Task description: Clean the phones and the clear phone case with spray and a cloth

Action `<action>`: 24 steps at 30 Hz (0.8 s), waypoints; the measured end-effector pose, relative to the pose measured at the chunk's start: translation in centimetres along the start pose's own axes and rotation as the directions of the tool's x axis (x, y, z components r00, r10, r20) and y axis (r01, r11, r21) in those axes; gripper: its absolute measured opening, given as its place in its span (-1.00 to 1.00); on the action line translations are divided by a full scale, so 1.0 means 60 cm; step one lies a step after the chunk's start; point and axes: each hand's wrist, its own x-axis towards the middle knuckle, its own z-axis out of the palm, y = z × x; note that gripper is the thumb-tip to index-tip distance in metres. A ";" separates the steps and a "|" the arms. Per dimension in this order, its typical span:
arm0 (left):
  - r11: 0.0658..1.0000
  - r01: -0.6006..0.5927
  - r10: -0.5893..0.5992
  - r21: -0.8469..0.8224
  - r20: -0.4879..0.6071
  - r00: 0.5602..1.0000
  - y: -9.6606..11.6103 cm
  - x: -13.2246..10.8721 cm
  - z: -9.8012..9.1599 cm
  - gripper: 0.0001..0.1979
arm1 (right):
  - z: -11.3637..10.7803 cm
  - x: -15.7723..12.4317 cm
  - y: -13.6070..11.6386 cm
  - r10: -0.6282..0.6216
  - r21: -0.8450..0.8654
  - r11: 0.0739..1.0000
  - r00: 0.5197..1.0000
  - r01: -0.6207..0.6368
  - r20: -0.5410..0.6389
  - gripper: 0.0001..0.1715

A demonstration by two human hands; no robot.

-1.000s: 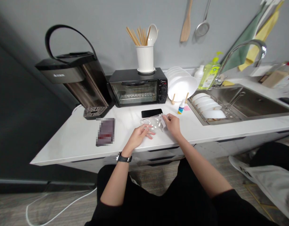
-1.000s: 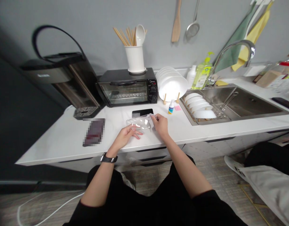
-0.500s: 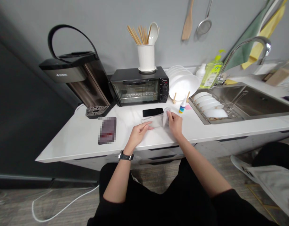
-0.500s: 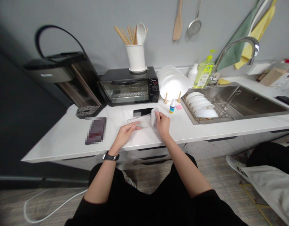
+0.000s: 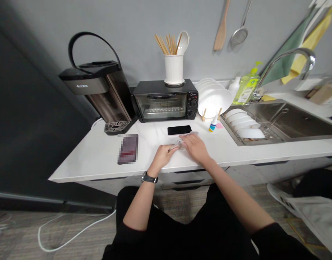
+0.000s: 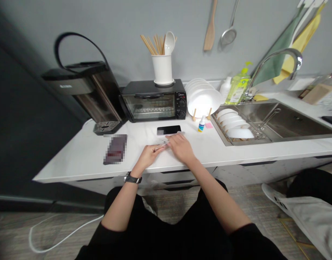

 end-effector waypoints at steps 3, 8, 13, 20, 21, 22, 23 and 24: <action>1.000 -0.001 0.001 -0.001 -0.001 1.000 0.003 0.001 0.001 -0.72 | 0.001 -0.004 -0.016 0.136 -0.051 0.989 0.989 -0.138 -0.054 -0.52; 0.999 0.039 -0.037 0.034 -0.065 0.997 -0.007 -0.002 0.001 -0.79 | 0.014 -0.003 -0.069 -0.093 0.042 0.995 0.993 0.090 0.076 -0.29; 1.000 0.000 0.000 0.023 0.006 1.000 -0.003 0.001 0.000 -0.70 | -0.002 -0.010 -0.015 0.151 -0.061 0.986 0.988 -0.153 -0.022 -0.47; 0.997 0.005 -0.003 0.072 -0.017 1.000 -0.013 -0.002 -0.002 -0.82 | 0.015 -0.014 -0.080 -0.087 0.040 0.996 0.993 0.084 0.083 -0.22; 0.997 0.003 -0.002 0.074 -0.016 1.000 -0.013 -0.001 -0.002 -0.83 | 0.014 -0.013 -0.076 -0.089 0.041 0.995 0.992 0.086 0.089 -0.22; 0.997 0.001 0.000 0.075 -0.014 1.000 -0.012 0.000 -0.002 -0.83 | 0.011 -0.013 -0.066 -0.045 0.020 0.999 0.996 0.043 0.076 -0.25; 0.998 -0.005 0.005 0.070 -0.005 1.000 -0.010 0.001 -0.001 -0.80 | 0.008 -0.013 -0.054 0.035 -0.013 0.999 0.998 -0.034 0.046 -0.29; 0.998 -0.013 0.013 0.060 0.009 1.000 -0.007 0.002 0.000 -0.76 | 0.005 -0.013 -0.042 0.129 -0.050 0.990 0.992 -0.129 0.003 -0.35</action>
